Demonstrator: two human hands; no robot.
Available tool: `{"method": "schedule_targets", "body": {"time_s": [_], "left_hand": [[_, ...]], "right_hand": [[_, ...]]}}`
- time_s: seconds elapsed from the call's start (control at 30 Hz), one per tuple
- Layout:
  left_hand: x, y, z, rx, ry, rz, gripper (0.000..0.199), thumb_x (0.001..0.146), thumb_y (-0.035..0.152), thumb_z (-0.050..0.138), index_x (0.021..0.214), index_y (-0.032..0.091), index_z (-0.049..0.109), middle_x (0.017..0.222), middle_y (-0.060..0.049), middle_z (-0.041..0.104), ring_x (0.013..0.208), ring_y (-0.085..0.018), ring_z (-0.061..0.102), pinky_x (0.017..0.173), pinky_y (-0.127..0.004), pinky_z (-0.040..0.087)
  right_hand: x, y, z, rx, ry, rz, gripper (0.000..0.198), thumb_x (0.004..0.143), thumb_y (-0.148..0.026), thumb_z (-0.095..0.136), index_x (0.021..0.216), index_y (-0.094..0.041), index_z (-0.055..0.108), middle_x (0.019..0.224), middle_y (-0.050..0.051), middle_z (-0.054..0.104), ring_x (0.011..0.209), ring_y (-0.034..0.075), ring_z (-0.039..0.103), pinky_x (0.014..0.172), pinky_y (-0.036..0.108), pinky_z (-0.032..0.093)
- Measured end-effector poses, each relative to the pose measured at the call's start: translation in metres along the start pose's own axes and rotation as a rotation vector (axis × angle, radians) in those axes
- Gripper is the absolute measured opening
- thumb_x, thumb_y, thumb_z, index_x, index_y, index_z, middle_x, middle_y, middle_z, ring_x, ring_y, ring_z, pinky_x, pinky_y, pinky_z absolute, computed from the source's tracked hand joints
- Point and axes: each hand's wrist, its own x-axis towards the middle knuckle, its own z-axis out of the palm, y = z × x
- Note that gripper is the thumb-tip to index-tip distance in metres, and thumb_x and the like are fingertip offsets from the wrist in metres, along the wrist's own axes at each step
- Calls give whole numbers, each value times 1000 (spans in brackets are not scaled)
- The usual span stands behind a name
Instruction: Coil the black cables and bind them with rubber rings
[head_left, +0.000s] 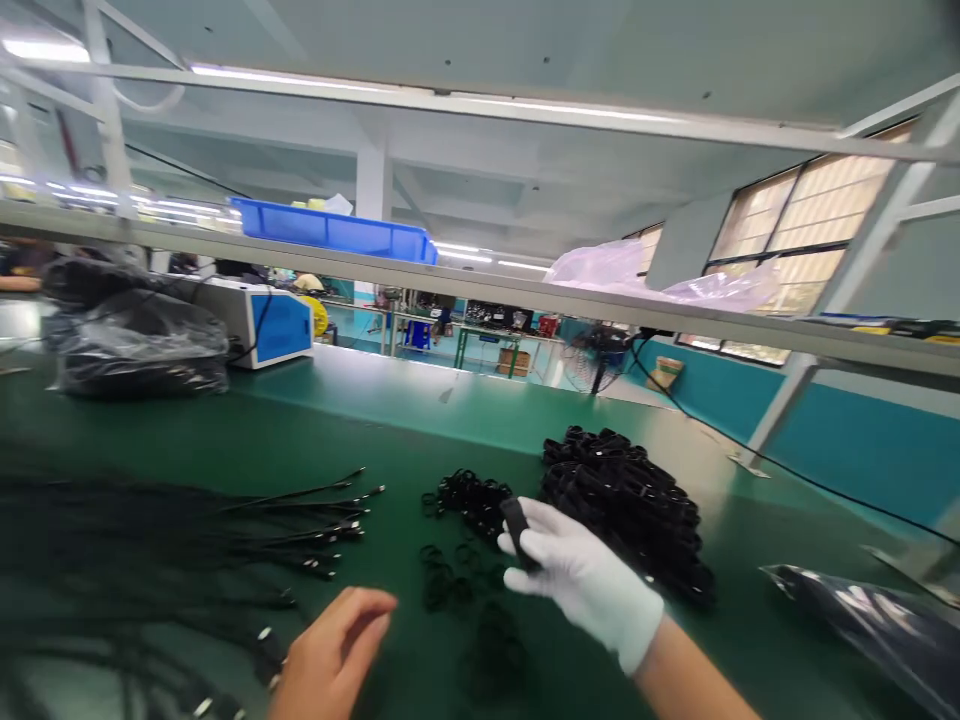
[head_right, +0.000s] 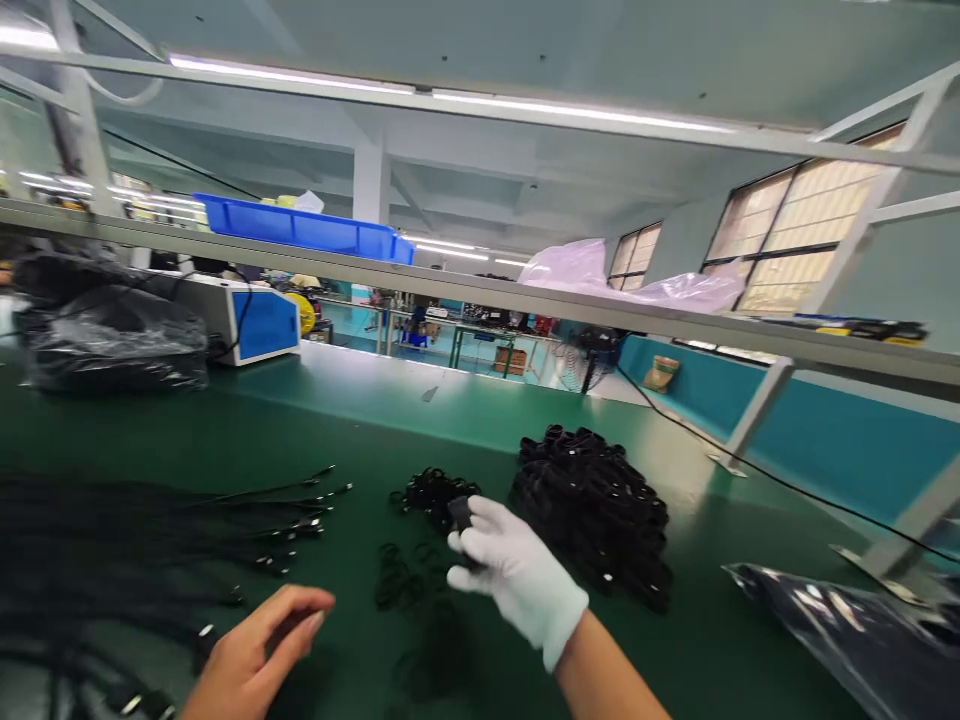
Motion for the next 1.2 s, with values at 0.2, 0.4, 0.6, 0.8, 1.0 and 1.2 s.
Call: {"method": "schedule_targets", "body": {"time_s": [0.2,0.4,0.6,0.8,1.0,1.2], "left_hand": [[-7,31,-4,-176,-38,61,27,77,17,54,102,22,65,94,-4,65,77,-17,59,73,-27,47],[-7,18,-1,-175,-5,29,23,72,9,50,80,19,70,77,-2,63,74,-17,59,67,-25,44],[-7,10,5,-187,55,19,19,72,13,52,80,21,68,75,1,63,71,-16,60,65,-24,45],[-7,3,3,-25,153,60,20,76,12,50,86,22,66,79,0,63,73,-16,59,67,-26,46],[-10,7,2,-173,-35,65,36,78,12,49,111,23,57,106,-4,62,94,-17,60,85,-31,48],[-7,11,0,-428,-77,-143,32,73,21,62,105,17,58,94,-6,67,86,-20,63,82,-31,50]], "right_hand": [[-34,38,87,367,-449,192,42,65,-24,75,104,-18,61,103,7,51,95,18,51,73,31,47],[-29,62,98,414,-506,234,37,71,-36,70,99,-12,61,90,7,53,86,18,53,69,31,47],[-22,69,91,456,-549,290,55,83,-56,45,108,-9,59,101,15,54,90,22,55,68,34,50],[-23,63,101,262,-427,276,46,64,-31,70,104,-13,57,90,6,54,77,17,57,61,30,47],[-16,44,88,-45,-146,83,53,58,-19,64,109,-16,51,97,7,59,78,17,56,68,31,44],[-12,49,80,16,-131,33,64,59,-21,66,118,-17,44,107,8,57,100,23,54,87,37,41]]}}
